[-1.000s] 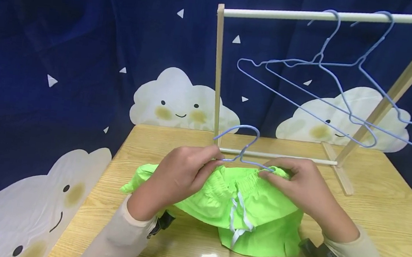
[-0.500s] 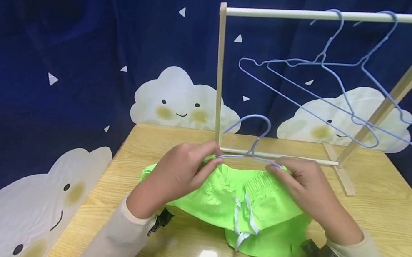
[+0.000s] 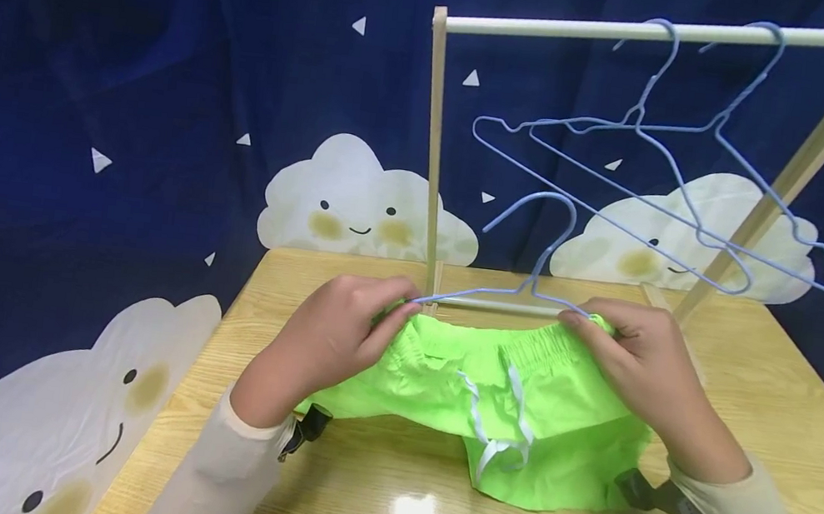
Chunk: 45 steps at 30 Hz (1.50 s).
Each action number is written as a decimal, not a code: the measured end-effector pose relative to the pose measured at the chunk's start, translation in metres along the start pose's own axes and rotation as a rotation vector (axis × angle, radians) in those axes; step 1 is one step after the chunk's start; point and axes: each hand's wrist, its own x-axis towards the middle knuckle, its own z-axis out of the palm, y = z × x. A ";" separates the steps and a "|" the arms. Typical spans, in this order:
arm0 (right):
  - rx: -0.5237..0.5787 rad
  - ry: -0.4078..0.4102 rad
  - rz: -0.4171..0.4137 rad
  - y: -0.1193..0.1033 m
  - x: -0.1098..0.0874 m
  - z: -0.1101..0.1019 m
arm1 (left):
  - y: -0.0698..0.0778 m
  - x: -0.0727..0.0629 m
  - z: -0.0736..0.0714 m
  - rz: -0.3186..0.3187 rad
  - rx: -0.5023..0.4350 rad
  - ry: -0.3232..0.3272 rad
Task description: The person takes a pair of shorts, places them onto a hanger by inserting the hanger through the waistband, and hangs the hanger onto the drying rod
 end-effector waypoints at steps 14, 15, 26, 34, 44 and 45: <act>-0.088 0.035 -0.060 0.013 0.007 -0.006 | -0.005 -0.005 -0.005 -0.037 0.127 0.195; -0.091 0.041 -0.058 0.014 0.008 -0.007 | -0.005 -0.005 -0.007 -0.042 0.135 0.210; -0.097 0.123 -0.036 0.018 0.009 -0.014 | -0.007 -0.005 -0.009 -0.096 0.138 0.217; -0.054 0.168 0.055 0.018 0.005 -0.024 | -0.005 -0.003 -0.012 -0.090 0.128 0.225; -0.046 0.081 0.059 0.017 0.005 -0.029 | -0.006 -0.002 -0.013 -0.053 0.160 0.296; -0.043 0.061 0.059 0.017 0.005 -0.030 | -0.006 -0.002 -0.014 -0.049 0.166 0.309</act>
